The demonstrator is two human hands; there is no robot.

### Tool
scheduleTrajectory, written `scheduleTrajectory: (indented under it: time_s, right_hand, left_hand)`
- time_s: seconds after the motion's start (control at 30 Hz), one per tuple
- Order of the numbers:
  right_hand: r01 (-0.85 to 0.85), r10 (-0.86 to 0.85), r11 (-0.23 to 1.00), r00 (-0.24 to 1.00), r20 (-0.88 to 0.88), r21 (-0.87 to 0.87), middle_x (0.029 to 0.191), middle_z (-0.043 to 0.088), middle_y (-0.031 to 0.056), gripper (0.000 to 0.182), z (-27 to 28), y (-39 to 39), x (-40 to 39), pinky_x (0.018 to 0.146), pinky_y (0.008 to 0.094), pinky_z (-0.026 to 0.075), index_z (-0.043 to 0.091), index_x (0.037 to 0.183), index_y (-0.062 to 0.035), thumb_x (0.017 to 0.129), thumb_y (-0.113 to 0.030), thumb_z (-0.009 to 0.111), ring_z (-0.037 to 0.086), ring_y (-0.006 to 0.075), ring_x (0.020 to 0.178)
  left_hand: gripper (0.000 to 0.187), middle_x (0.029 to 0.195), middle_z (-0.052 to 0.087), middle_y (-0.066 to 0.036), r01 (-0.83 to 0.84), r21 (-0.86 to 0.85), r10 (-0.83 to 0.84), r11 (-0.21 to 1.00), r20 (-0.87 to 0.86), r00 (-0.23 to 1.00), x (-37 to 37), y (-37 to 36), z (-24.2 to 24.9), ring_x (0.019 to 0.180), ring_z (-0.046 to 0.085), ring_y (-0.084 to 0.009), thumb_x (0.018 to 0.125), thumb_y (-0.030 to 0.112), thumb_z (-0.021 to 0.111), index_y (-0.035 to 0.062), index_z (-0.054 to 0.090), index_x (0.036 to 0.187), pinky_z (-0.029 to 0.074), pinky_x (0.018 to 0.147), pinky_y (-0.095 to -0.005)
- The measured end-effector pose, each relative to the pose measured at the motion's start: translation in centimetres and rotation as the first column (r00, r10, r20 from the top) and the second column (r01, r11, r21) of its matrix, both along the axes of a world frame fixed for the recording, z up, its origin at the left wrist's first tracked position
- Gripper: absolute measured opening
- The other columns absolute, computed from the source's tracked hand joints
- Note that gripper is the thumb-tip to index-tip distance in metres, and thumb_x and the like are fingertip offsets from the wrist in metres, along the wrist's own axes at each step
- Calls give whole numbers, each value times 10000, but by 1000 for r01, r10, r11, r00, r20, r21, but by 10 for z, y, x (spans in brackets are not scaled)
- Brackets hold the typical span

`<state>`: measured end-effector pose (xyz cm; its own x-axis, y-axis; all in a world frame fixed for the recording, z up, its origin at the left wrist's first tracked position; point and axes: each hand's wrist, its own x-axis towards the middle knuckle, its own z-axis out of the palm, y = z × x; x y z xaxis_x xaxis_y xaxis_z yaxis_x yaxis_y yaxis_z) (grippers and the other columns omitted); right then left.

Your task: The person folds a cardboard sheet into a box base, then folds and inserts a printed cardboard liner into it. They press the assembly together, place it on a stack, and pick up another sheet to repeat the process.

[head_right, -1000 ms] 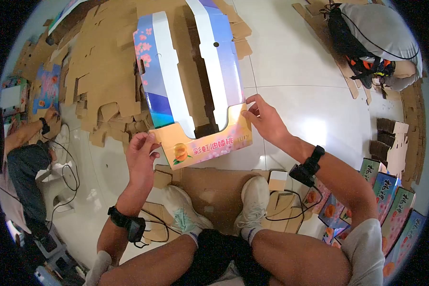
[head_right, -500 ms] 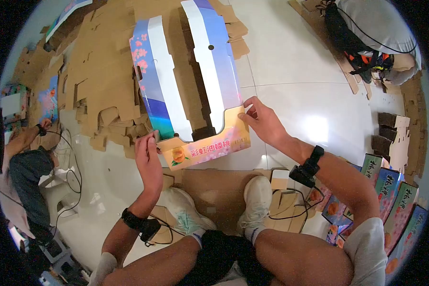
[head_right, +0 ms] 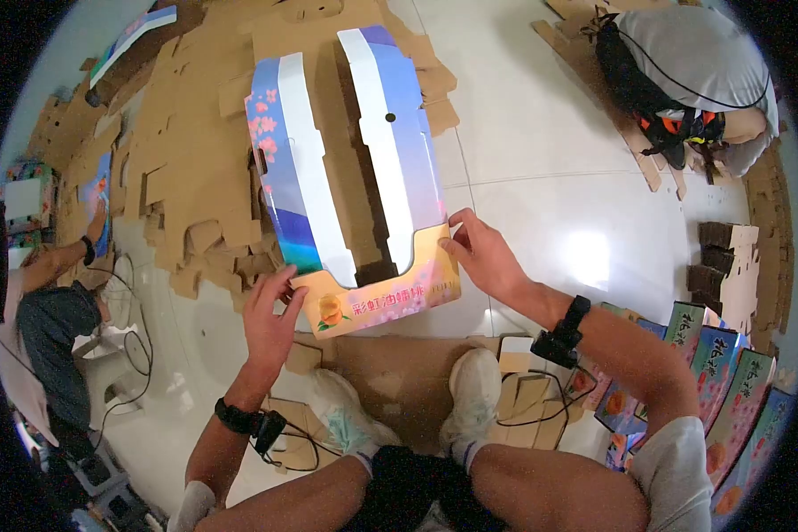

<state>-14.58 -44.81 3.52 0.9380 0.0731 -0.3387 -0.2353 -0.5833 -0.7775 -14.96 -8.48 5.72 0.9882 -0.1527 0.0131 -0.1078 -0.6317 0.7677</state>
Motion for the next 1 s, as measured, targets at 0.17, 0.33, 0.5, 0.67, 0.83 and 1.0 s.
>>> scheduleTrajectory:
  time_s: [0.17, 0.33, 0.5, 0.67, 0.83, 1.0]
  right_hand:
    - [-7, 7, 1000, 1000, -19, 3, 906, 697, 191, 288, 2, 0, 2, 755, 427, 548, 486, 1215, -1, 1068, -202, 630, 690, 308, 812]
    - [-56, 56, 997, 998, -7, 52, 1034, 697, 196, 375, -7, -8, 8, 828, 419, 577, 475, 1310, -10, 1059, -227, 649, 711, 305, 944]
    - [-34, 39, 993, 999, -39, 111, 1253, 651, 223, 725, 2, -9, 39, 950, 405, 578, 410, 1486, -7, 977, -395, 752, 679, 284, 1118]
    - [37, -36, 999, 995, -90, 16, 1335, 629, 282, 1026, -6, 27, 64, 1058, 426, 524, 273, 1496, 72, 870, -520, 830, 651, 366, 1239]
    - [-15, -4, 997, 969, -246, -75, 1316, 592, 376, 1125, -11, 37, 26, 1107, 442, 489, 224, 1456, 113, 806, -532, 879, 620, 428, 1275]
    - [31, -5, 991, 980, -199, 127, 1342, 551, 326, 1149, -9, 37, -35, 1122, 463, 486, 179, 1473, 132, 809, -467, 899, 583, 431, 1306]
  left_hand:
    - [312, 905, 630, -70, -4, 5, 4, 1000, 13, 1000, 7, 4, -10, 816, 612, -177, 887, 50, 823, 17, 720, 1180, 516, 826, -333]
    - [347, 1040, 603, -80, -78, -46, 72, 996, -112, 991, 27, -4, -21, 959, 569, -184, 890, 56, 807, 29, 651, 1200, 459, 930, -361]
    - [739, 1237, 558, -105, -125, -246, 100, 961, -110, 989, 41, -6, -42, 1146, 562, -222, 901, 71, 783, 73, 371, 1515, 469, 1003, -384]
    - [834, 1313, 525, -133, -57, -264, 9, 963, -181, 984, 41, -7, -25, 1233, 547, -252, 905, 66, 767, 77, 275, 1579, 459, 1065, -407]
    - [659, 1258, 507, -146, -68, -100, 54, 993, -133, 990, 8, 3, -25, 1176, 534, -288, 899, 37, 719, 66, 373, 1459, 442, 1048, -430]
    - [381, 1198, 476, -195, -59, 243, 64, 968, -15, 998, -5, 18, -9, 1148, 499, -384, 900, 22, 673, 21, 525, 1251, 431, 1011, -476]
